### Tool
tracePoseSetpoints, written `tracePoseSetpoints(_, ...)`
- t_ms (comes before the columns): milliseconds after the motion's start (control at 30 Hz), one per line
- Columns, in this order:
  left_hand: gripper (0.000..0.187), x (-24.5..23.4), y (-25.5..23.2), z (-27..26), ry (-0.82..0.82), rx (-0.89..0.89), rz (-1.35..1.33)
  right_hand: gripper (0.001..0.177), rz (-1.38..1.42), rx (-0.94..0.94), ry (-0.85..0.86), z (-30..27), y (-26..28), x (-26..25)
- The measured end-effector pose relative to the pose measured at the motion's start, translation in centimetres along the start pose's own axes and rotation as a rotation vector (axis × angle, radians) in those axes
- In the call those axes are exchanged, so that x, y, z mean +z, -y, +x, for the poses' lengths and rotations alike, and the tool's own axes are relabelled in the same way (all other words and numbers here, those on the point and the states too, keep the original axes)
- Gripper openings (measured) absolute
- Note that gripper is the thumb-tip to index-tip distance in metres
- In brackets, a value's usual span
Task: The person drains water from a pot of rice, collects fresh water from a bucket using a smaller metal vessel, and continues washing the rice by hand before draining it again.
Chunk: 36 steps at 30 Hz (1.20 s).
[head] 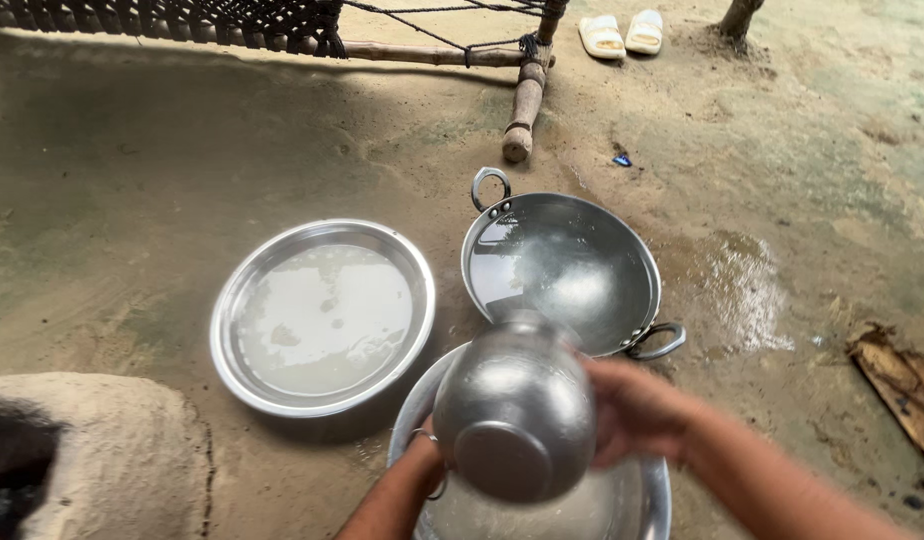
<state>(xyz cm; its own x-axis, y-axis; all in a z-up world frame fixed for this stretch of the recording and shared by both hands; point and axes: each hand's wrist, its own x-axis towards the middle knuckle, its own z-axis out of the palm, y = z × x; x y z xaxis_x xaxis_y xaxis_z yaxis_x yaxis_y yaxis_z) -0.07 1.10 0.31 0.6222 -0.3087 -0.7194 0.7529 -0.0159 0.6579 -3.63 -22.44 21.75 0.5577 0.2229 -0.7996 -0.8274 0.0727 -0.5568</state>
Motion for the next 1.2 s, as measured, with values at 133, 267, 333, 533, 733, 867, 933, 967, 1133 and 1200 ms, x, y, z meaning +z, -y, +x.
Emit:
tracePoseSetpoints(133,0.026,0.3,0.1,-1.2,-0.191,0.410,0.983,0.071,-0.442,-0.280,-0.153,-2.1,6.3,-1.0)
tracePoseSetpoints(267,0.030,2.2,-3.1,-3.5,-0.255,0.433,0.965,0.050,-0.949,-0.413,-0.513,-0.9,11.6,-1.9)
tracePoseSetpoints(333,0.032,3.2,-3.1,-5.7,-0.281,0.459,1.023,0.038,-1.204,-0.502,-0.622,0.5,11.5,-2.1)
tracePoseSetpoints(533,0.036,5.5,-4.3,-7.4,-0.304,0.537,1.160,0.049,-1.678,-0.755,-0.802,4.5,10.9,-2.5)
tracePoseSetpoints(733,0.052,5.6,-3.7,-5.7,-0.301,0.782,1.338,0.037,-1.896,-0.565,-0.759,7.7,9.3,-3.9)
tracePoseSetpoints(867,0.056,6.0,-3.6,-5.2,-0.252,0.634,1.380,0.036,-2.005,-0.620,-0.716,9.8,8.3,-5.0)
tracePoseSetpoints(933,0.058,6.0,-3.6,-4.9,-0.216,0.557,1.396,0.035,-2.048,-0.653,-0.706,10.8,8.1,-5.4)
tracePoseSetpoints(967,0.059,6.0,-3.6,-4.7,-0.198,0.535,1.415,0.031,-2.063,-0.656,-0.692,11.2,8.0,-5.5)
tracePoseSetpoints(1133,0.064,5.6,-3.2,-4.5,-0.149,0.434,1.458,0.027,-2.169,-0.608,-0.635,12.5,7.7,-5.5)
tracePoseSetpoints(1200,0.065,5.3,-3.2,-4.6,-0.152,0.467,1.448,0.031,-2.202,-0.545,-0.602,13.0,7.8,-5.3)
